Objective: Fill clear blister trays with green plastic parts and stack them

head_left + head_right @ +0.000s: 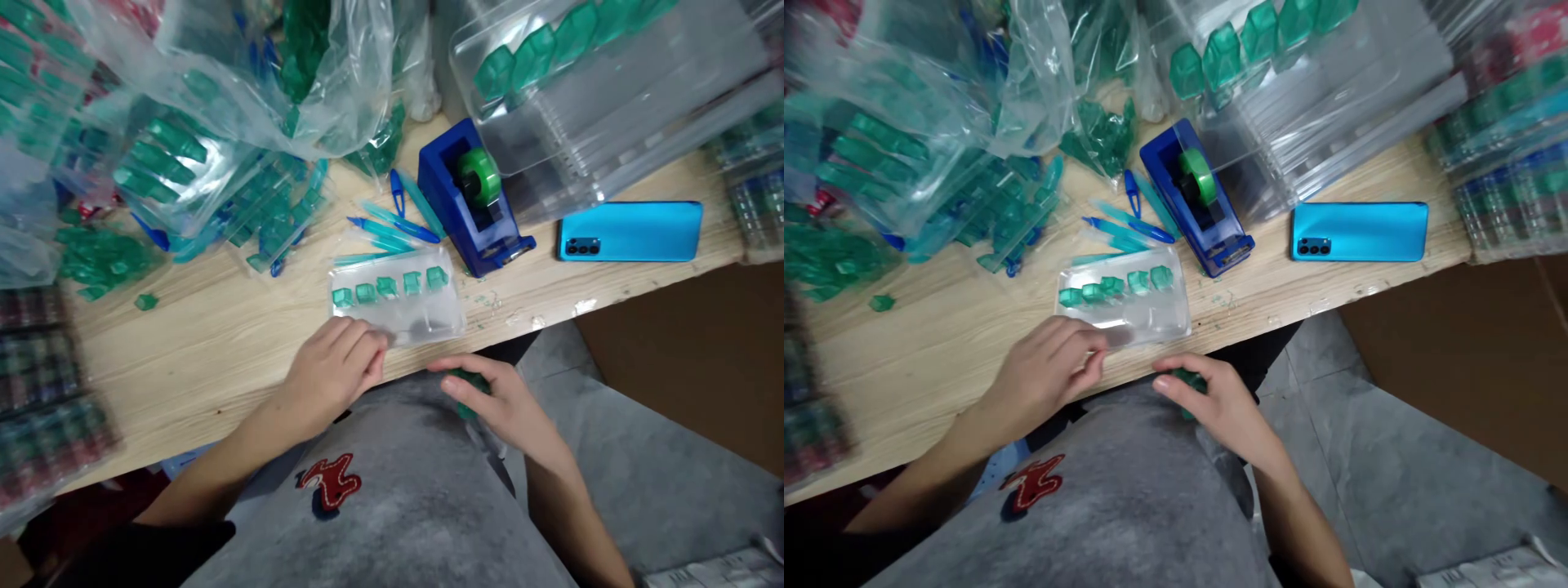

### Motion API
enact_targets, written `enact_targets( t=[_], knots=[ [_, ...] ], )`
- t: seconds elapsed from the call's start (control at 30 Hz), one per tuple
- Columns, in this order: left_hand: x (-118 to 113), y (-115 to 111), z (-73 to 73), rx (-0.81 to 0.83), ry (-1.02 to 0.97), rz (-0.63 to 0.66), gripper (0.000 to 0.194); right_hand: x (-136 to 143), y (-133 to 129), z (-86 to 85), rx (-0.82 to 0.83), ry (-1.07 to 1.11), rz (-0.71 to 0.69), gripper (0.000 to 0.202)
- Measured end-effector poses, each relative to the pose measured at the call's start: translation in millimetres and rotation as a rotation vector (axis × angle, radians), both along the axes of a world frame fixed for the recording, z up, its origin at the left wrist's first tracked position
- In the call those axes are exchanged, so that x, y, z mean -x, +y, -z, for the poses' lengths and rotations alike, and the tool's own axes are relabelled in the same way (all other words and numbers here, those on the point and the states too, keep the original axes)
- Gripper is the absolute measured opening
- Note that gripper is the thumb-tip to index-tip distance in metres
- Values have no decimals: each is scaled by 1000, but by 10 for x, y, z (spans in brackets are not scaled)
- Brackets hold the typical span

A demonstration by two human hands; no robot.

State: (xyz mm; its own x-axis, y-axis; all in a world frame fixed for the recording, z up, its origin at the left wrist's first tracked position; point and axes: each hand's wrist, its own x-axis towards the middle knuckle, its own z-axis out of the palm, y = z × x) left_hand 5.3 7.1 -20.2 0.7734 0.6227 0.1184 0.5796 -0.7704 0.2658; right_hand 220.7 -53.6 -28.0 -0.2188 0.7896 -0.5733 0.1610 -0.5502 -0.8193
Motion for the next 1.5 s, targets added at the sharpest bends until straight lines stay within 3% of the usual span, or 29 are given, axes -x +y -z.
enact_targets(
  t=[0.17,0.27,0.37,0.5,0.57,0.77,0.9,1.03,1.2,1.33,1.5],
  knots=[
    [5,11,-198,-60,-96,38,9,230,120,11,29,193,116,50],
    [-11,-1,-223,-23,-143,33,11,288,173,-13,28,204,155,47],
    [11,20,-256,124,-210,33,11,308,188,-58,15,247,217,39],
    [64,163,-370,260,-345,-290,25,293,201,-187,-4,399,295,31],
    [72,264,-452,292,-426,-368,28,259,221,-293,19,460,283,33],
    [41,456,-734,330,-362,-159,29,126,300,-610,30,510,162,44],
    [29,454,-854,343,-320,-146,31,95,312,-690,25,513,120,51],
    [29,428,-873,339,-315,-118,29,103,303,-724,55,508,71,59],
    [50,471,-889,371,-324,-66,39,124,281,-775,49,525,120,54],
    [47,518,-928,363,-272,16,34,131,270,-778,28,503,115,55],
    [14,455,-934,431,-518,-125,32,132,208,-675,-111,494,159,52]
  ],
)
